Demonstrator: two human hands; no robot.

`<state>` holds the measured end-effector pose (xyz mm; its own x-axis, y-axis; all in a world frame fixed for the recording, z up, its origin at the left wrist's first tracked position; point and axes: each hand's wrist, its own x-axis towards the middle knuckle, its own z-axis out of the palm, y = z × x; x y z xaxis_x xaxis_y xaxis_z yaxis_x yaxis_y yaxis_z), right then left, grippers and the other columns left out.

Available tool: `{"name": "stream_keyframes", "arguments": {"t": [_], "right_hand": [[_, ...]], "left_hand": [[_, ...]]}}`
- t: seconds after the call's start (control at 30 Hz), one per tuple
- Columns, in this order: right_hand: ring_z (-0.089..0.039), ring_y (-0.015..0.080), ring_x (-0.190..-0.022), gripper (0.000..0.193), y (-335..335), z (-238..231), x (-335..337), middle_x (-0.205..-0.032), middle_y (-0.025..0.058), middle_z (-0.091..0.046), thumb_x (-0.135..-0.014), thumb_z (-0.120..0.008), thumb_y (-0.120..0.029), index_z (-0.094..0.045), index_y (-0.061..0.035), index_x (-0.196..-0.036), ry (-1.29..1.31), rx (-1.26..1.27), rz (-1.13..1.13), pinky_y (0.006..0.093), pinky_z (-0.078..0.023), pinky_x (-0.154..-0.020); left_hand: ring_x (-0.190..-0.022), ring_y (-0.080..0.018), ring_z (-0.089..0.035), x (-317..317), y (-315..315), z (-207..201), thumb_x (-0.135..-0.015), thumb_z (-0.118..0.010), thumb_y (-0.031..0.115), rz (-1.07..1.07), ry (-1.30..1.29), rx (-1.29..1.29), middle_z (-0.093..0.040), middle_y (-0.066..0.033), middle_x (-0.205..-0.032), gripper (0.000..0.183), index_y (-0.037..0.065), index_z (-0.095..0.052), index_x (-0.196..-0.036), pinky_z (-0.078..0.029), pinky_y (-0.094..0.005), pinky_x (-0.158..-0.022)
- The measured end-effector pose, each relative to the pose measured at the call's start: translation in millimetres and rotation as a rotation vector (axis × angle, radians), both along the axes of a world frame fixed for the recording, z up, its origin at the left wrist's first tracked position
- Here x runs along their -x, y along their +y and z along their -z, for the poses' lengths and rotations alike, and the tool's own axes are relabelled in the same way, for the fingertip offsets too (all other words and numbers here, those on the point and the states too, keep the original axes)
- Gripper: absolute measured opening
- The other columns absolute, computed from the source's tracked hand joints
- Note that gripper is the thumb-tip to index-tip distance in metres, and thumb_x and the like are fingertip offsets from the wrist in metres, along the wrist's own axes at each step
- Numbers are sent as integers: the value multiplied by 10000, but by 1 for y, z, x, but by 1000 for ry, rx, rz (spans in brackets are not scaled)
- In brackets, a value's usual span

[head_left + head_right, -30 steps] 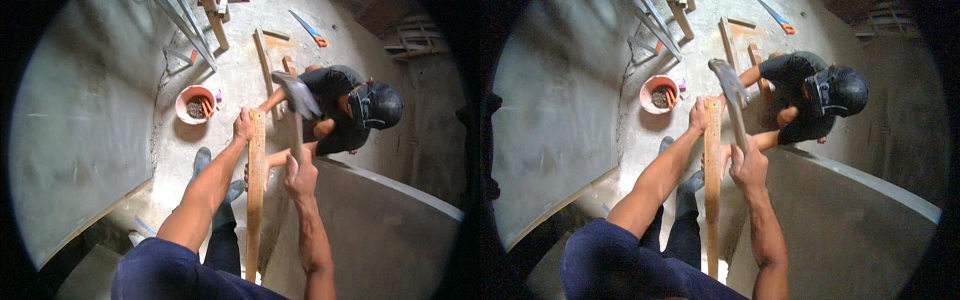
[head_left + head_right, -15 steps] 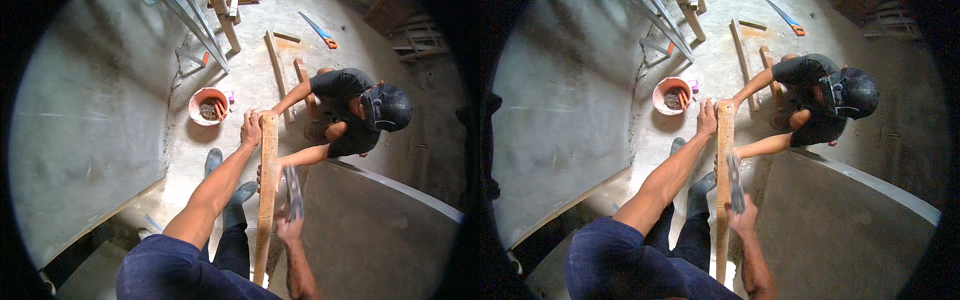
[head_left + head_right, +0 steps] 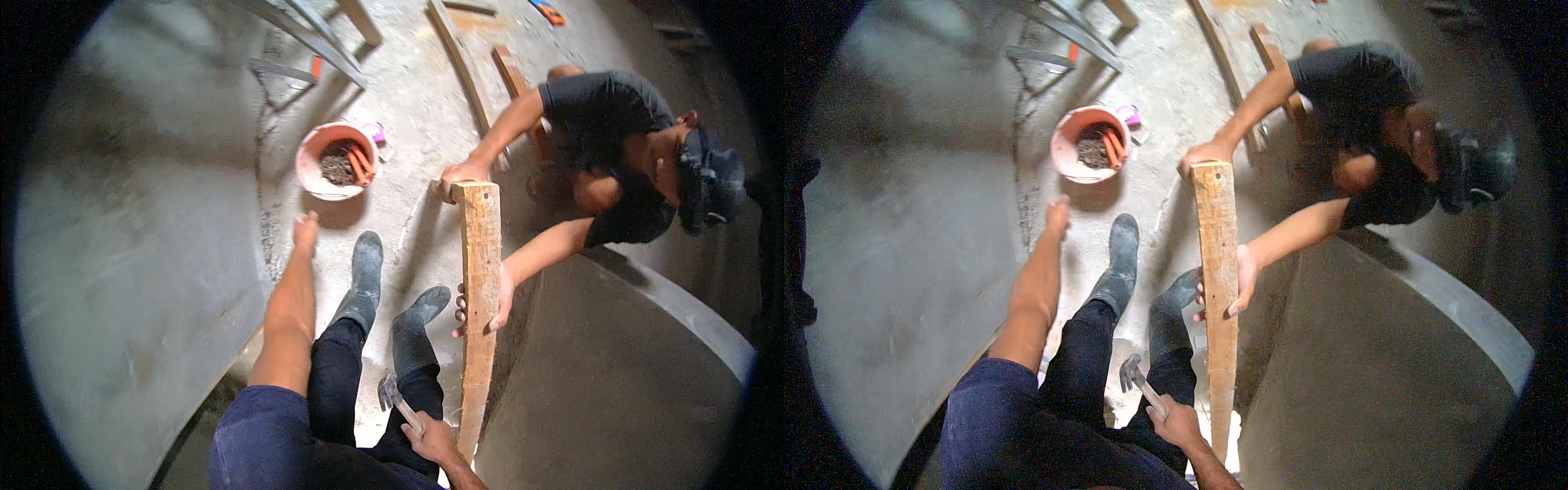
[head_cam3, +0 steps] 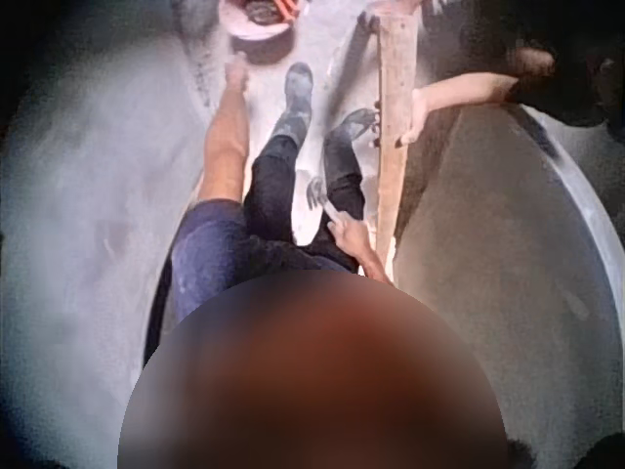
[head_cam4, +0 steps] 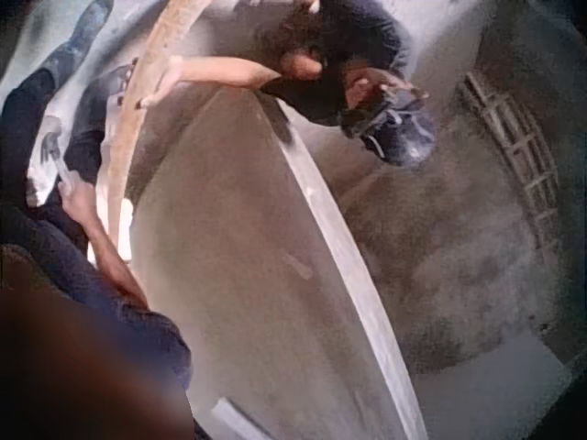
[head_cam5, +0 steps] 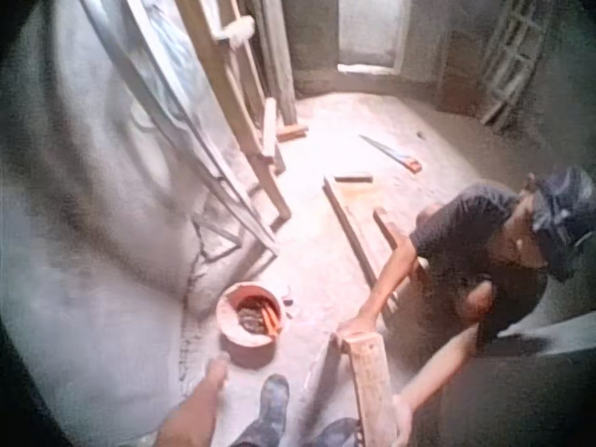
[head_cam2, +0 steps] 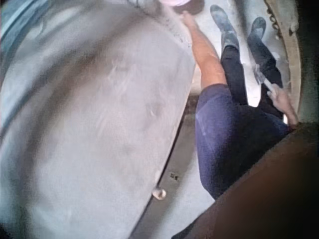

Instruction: The person kneels on the floor and assembles a curved wooden frame by aligning pieces and hammering nails to join them. A coworker saws wood nearby while the person retrieves nails from a bucket and secures the frame components.

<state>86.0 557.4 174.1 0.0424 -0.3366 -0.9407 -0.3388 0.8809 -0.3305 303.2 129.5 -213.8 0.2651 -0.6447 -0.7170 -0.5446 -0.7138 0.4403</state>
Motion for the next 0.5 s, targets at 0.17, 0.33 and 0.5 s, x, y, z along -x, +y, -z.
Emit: {"name": "stream_keyframes", "arguments": {"t": [0.17, 0.33, 0.5], "right_hand": [[-707, 492, -807, 302, -3, 15, -15, -815, 243, -718, -941, -695, -375, -635, -107, -1066, 37, -80, 30, 587, -555, -755], [-715, 486, -877, 303, -11, -6, -36, -865, 249, -730, -915, -704, -363, -654, -114, -1081, 173, -151, 185, 572, -573, -821], [-719, 464, -879, 297, 2, -52, -57, -901, 219, -733, -868, -729, -304, -659, -122, -1092, 277, -111, 237, 557, -575, -814]], "left_hand": [[-1261, -341, -620, 15, -92, 57, -962, -718, 389, -433, 173, 187, -606, -237, -1438, 775, -70, -445, -1523, -499, -451, -1026], [-993, -287, -687, 43, -116, 38, -934, -756, 309, -650, 246, 361, -694, -190, -1236, 633, -47, -558, -1418, -573, -450, -821], [-746, -197, -631, 60, -100, -14, -987, -664, 177, -153, 569, 160, -661, -69, -920, 160, 66, -718, -1089, -541, -375, -652]]}}
